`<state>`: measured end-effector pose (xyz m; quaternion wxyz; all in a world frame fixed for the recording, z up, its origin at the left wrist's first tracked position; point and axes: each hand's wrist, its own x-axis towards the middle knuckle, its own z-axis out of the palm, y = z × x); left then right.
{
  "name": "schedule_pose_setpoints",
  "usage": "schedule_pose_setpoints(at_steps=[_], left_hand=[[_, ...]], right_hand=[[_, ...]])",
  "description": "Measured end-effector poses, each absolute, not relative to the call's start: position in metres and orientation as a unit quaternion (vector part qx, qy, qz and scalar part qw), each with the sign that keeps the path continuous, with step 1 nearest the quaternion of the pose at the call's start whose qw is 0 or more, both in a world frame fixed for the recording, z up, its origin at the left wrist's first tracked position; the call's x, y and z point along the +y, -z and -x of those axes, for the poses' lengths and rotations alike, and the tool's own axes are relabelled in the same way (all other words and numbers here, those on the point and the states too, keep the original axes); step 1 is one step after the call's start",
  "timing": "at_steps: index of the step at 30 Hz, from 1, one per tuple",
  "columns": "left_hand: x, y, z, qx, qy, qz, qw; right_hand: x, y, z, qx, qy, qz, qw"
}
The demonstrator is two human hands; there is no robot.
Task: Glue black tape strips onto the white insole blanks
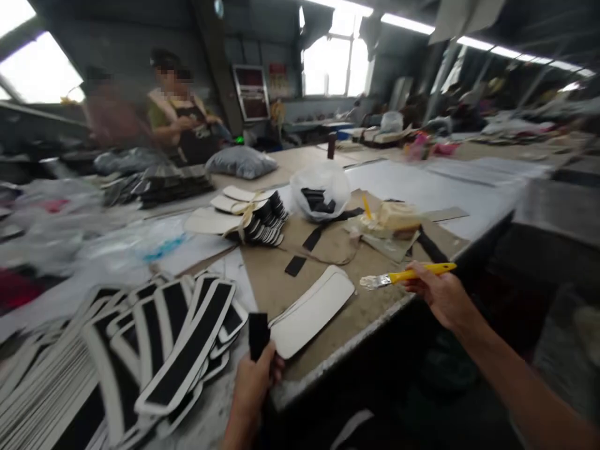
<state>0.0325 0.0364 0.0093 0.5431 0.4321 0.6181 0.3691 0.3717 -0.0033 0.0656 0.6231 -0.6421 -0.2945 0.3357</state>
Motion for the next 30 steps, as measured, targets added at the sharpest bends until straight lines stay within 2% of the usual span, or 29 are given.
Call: schedule_pose_setpoints(at_steps=[4, 8, 18, 21, 30], left_hand=[[0.028, 0.012, -0.02, 0.608, -0.363, -0.402, 0.58], [0.029, 0.015, -0.023, 0.583, -0.393, -0.398, 0.59], [0.029, 0.02, -0.018, 0.57, -0.408, -0.373, 0.607], [0.029, 0.021, -0.018, 0.575, -0.407, -0.372, 0.604], [0.027, 0.022, -0.019, 0.594, -0.407, -0.359, 0.594]], right_hand=[[-0.002, -0.052, -0.312, -0.296, -0.4, 0.583, 0.642], [0.009, -0.036, -0.261, -0.339, -0.444, 0.566, 0.606], [0.028, -0.004, -0.212, -0.381, -0.503, 0.561, 0.536], [0.032, -0.002, -0.214, -0.411, -0.474, 0.586, 0.513], [0.042, -0.011, -0.261, -0.517, -0.252, 0.678, 0.458]])
